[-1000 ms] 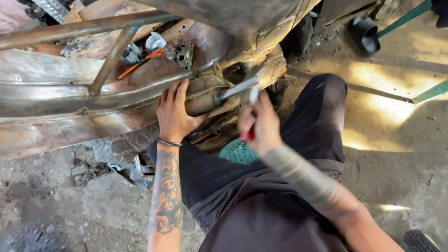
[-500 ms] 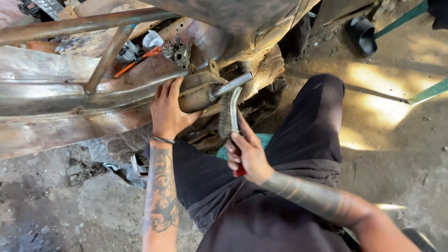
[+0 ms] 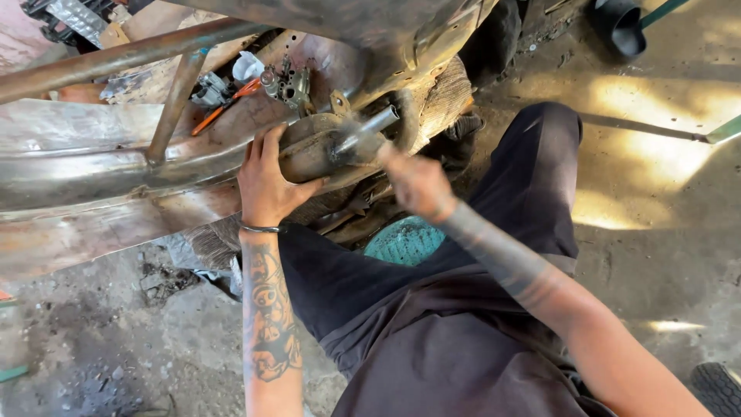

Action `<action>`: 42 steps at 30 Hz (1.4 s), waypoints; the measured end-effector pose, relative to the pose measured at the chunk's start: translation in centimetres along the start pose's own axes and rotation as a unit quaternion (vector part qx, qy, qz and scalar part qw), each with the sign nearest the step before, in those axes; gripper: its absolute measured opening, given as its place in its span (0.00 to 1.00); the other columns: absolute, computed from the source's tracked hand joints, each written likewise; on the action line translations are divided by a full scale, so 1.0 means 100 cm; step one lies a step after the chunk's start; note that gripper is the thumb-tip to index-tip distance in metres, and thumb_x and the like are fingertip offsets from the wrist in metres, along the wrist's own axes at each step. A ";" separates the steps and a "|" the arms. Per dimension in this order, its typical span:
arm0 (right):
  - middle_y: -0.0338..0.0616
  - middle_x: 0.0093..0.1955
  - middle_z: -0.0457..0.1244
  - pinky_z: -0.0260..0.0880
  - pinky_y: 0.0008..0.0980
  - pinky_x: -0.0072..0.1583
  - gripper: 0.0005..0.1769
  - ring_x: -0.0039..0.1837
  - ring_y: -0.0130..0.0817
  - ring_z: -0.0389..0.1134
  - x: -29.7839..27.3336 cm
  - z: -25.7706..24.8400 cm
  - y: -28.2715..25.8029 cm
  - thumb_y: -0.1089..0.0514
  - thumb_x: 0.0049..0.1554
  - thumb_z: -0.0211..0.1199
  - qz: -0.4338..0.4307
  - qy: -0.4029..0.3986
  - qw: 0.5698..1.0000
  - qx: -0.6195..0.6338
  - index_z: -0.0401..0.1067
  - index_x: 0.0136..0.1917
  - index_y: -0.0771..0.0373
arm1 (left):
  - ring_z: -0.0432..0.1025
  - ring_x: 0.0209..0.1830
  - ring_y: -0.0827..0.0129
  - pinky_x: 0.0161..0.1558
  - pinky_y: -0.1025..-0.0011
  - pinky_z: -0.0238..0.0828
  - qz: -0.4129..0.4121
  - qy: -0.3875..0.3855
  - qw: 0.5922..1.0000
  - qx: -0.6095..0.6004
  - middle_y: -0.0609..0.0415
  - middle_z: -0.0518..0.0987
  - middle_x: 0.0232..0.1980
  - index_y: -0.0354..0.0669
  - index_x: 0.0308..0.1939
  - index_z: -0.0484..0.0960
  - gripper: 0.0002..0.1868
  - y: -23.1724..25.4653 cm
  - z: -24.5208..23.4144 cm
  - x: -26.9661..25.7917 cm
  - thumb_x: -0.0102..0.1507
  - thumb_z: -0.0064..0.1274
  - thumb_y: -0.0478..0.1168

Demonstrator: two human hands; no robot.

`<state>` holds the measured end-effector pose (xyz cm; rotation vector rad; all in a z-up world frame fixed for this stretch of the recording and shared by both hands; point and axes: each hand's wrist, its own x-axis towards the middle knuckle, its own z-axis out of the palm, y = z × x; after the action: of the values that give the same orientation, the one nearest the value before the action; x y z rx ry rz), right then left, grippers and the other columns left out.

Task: The person sits on the floor and scrubs a metal part with a wire brush. They then use a screwdriver to scrape the surface of the part.

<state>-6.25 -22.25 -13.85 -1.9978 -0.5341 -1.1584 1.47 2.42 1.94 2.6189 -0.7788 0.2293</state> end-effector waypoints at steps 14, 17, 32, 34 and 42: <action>0.53 0.31 0.63 0.66 0.47 0.33 0.35 0.28 0.53 0.64 -0.026 0.013 -0.025 0.72 0.58 0.53 0.065 -0.052 0.993 0.081 0.64 0.78 0.59 | 0.72 0.59 0.37 0.56 0.40 0.70 -0.006 -0.014 1.000 -0.022 0.37 0.74 0.61 0.43 0.69 0.70 0.56 -0.020 -0.004 0.008 0.41 0.78 0.55; 0.48 0.33 0.64 0.65 0.43 0.33 0.32 0.29 0.49 0.64 -0.003 0.003 -0.005 0.69 0.57 0.53 0.072 -0.024 0.992 0.100 0.66 0.75 0.64 | 0.73 0.58 0.36 0.56 0.40 0.70 -0.006 -0.007 1.000 -0.016 0.37 0.75 0.60 0.44 0.69 0.71 0.57 -0.022 -0.004 0.014 0.39 0.78 0.56; 0.51 0.36 0.65 0.71 0.43 0.38 0.26 0.35 0.52 0.68 -0.007 -0.026 -0.037 0.67 0.61 0.55 0.132 -0.067 0.983 0.111 0.68 0.73 0.64 | 0.72 0.61 0.37 0.56 0.39 0.70 -0.019 -0.002 1.000 0.001 0.37 0.75 0.62 0.44 0.70 0.71 0.54 -0.005 -0.001 -0.001 0.43 0.78 0.53; 0.48 0.37 0.67 0.72 0.42 0.40 0.27 0.36 0.49 0.70 -0.003 -0.040 -0.057 0.66 0.62 0.57 0.175 -0.100 0.972 0.122 0.66 0.75 0.63 | 0.72 0.60 0.39 0.56 0.41 0.71 -0.005 0.019 1.000 0.006 0.38 0.74 0.62 0.42 0.69 0.71 0.54 -0.003 0.006 -0.013 0.42 0.78 0.53; 0.49 0.33 0.70 0.74 0.44 0.43 0.39 0.36 0.44 0.75 0.067 -0.212 -0.053 0.71 0.51 0.54 0.202 -0.301 0.931 0.038 0.63 0.77 0.66 | 0.72 0.63 0.44 0.57 0.45 0.72 0.037 0.085 0.993 0.071 0.44 0.76 0.64 0.45 0.70 0.75 0.54 0.034 0.038 -0.044 0.42 0.79 0.56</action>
<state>-18.08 -35.46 0.54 -2.2459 -0.4197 -0.2591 -3.93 0.44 -1.59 2.6603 -0.8291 0.5401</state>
